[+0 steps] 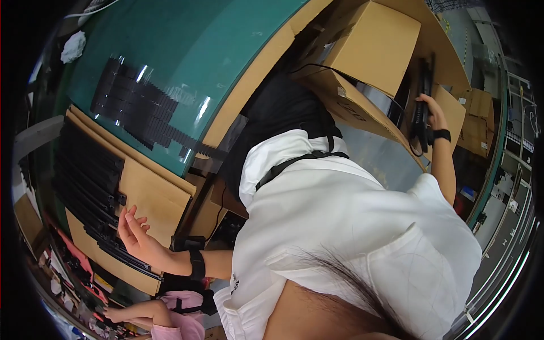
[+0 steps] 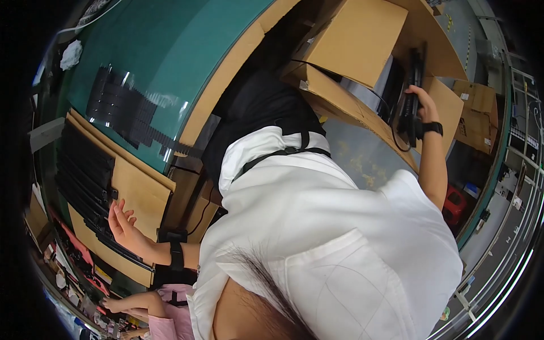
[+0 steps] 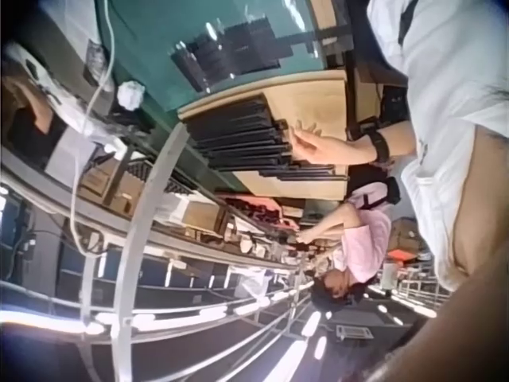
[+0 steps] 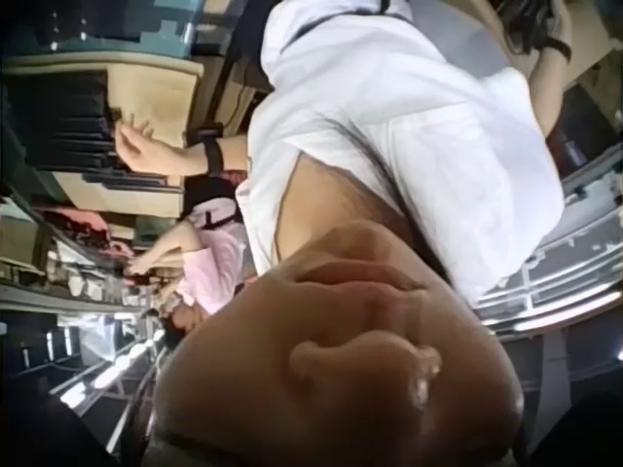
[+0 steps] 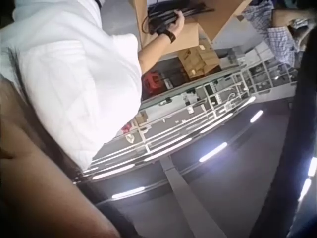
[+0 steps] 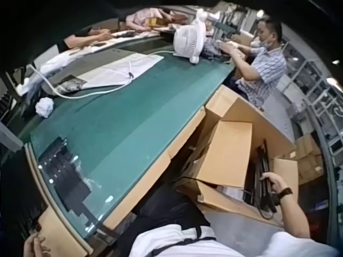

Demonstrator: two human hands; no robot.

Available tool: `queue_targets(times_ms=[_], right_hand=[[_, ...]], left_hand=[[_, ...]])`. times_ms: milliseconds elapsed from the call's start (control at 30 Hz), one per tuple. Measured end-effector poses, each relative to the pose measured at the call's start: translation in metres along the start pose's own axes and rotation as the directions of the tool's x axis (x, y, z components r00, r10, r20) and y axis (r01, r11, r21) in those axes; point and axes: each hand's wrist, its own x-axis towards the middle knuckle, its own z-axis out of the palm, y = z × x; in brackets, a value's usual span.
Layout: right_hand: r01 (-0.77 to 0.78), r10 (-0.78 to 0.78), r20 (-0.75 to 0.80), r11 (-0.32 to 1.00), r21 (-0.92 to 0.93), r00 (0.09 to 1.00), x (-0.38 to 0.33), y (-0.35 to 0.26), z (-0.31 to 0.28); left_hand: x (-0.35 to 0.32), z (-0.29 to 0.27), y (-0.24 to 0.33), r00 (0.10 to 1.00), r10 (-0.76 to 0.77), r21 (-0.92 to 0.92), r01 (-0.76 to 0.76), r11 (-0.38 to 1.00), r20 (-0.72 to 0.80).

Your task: Assembling black plastic components at a manual assembly station in an electronics manufacturing facility.

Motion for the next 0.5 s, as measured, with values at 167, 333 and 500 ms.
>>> queue_targets(times_ms=[167,333,500], right_hand=[[0.432,-0.415,-0.123,0.842,0.322,0.901,-0.059,-0.022,-0.017],[0.69,-0.794,0.148,0.591,0.418,0.59,-0.135,-0.139,-0.012],[0.875,-0.889,0.238,0.439,0.202,0.391,-0.201,-0.26,0.147]], left_hand=[[-0.007,-0.003,0.006,0.999,0.035,-0.014,-0.035,0.999,-0.004],[-0.011,-0.006,0.014,0.999,0.041,-0.129,-0.041,0.991,-0.002],[-0.022,0.004,0.038,0.992,0.108,-0.301,-0.082,0.95,0.071]])
